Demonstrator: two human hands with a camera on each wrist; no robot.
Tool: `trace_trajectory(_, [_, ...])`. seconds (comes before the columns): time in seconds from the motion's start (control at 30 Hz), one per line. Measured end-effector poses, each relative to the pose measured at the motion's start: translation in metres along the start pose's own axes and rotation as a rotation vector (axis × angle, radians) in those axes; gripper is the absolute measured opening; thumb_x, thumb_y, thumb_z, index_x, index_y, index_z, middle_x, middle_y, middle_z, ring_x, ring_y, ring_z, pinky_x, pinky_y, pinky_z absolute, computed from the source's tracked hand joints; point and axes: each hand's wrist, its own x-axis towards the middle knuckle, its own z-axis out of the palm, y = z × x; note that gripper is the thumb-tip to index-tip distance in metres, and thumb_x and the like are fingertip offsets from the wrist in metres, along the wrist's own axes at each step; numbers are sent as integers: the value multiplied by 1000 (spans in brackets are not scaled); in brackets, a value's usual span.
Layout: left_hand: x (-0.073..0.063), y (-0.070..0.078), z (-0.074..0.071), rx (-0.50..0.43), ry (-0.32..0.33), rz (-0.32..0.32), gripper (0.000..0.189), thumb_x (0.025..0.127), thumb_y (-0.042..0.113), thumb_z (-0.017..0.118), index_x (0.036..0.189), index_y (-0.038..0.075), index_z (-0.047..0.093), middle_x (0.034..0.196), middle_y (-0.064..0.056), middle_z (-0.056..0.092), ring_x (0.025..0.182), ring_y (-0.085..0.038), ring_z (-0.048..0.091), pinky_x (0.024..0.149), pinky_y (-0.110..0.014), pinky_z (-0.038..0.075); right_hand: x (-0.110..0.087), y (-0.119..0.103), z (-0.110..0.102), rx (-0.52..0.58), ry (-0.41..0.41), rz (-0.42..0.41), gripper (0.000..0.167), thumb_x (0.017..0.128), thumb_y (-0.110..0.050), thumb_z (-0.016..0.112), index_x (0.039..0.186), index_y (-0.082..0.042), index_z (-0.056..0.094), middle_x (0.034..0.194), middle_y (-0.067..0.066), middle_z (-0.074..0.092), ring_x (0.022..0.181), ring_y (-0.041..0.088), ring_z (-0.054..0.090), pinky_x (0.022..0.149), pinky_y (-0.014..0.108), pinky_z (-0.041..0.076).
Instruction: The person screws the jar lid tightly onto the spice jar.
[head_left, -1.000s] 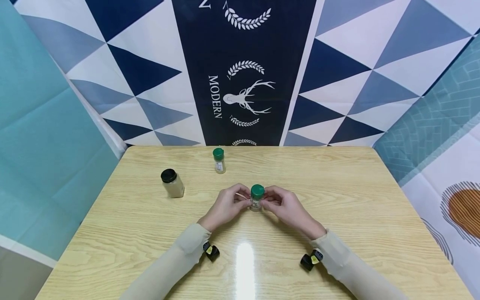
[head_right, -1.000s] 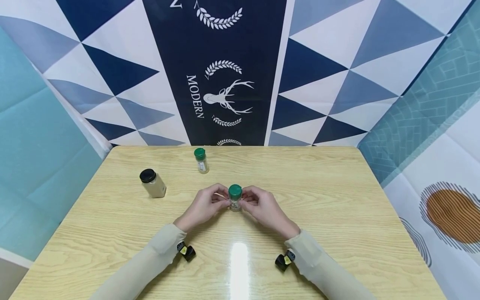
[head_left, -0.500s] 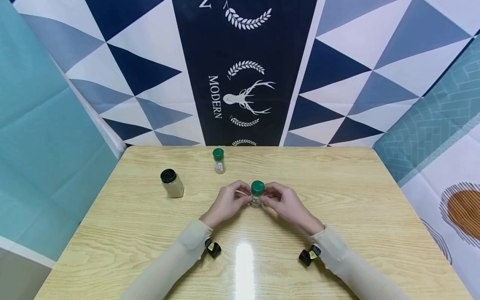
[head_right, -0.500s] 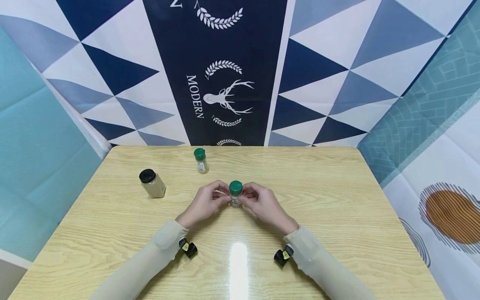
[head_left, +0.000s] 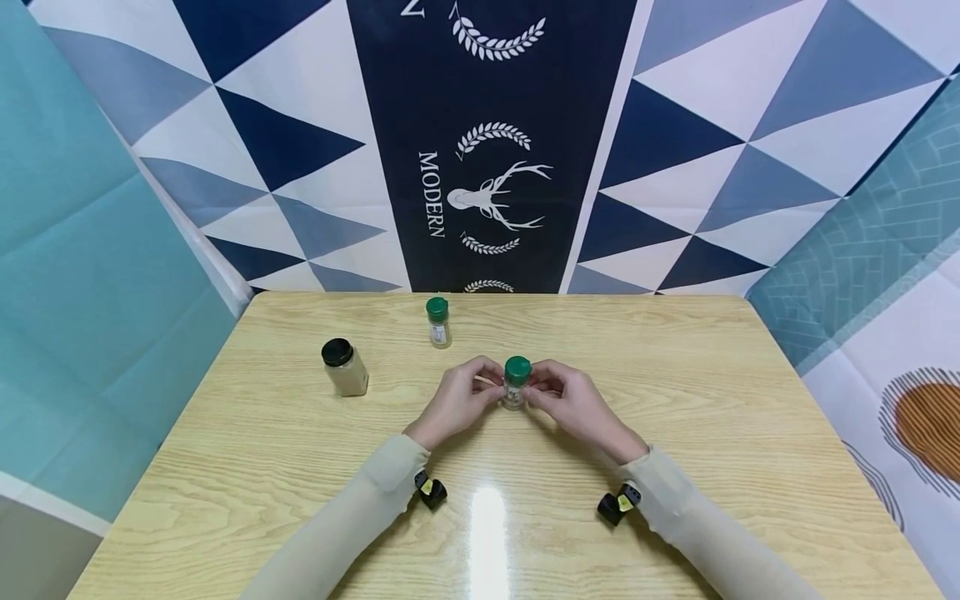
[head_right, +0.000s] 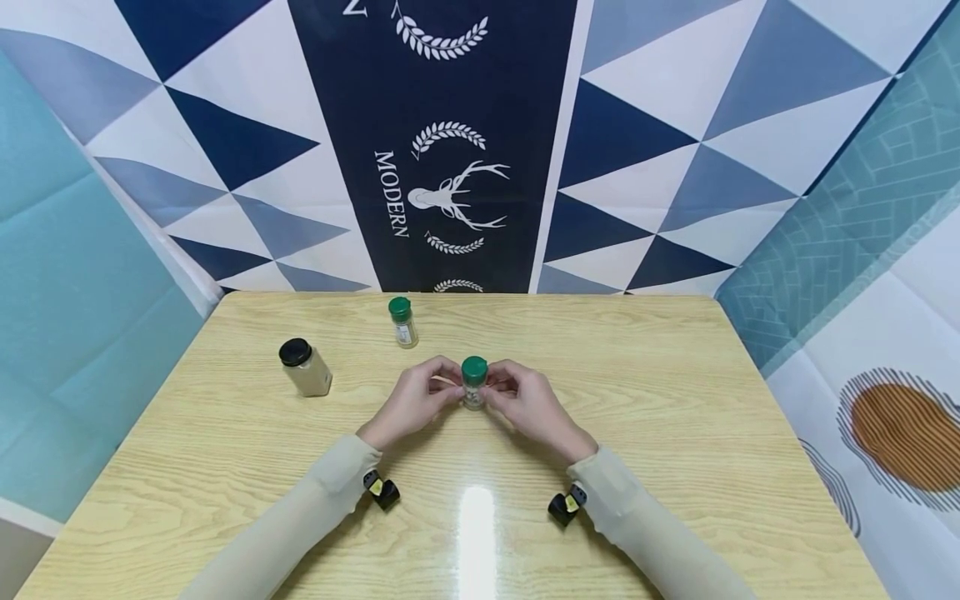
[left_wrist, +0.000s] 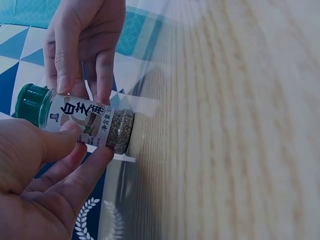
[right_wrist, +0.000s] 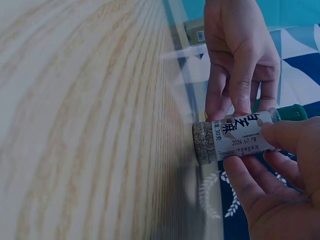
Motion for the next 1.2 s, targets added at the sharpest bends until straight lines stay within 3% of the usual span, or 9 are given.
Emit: trace_trajectory(1.2, [19, 0, 3, 6, 30, -1, 19, 96, 7, 73, 114, 7, 68, 116, -9, 72, 102, -22, 74, 87, -25, 61, 14, 5, -10, -15, 19, 32, 29, 97, -9, 72, 124, -2, 66, 113, 15, 72, 103, 27, 69, 85, 21, 58])
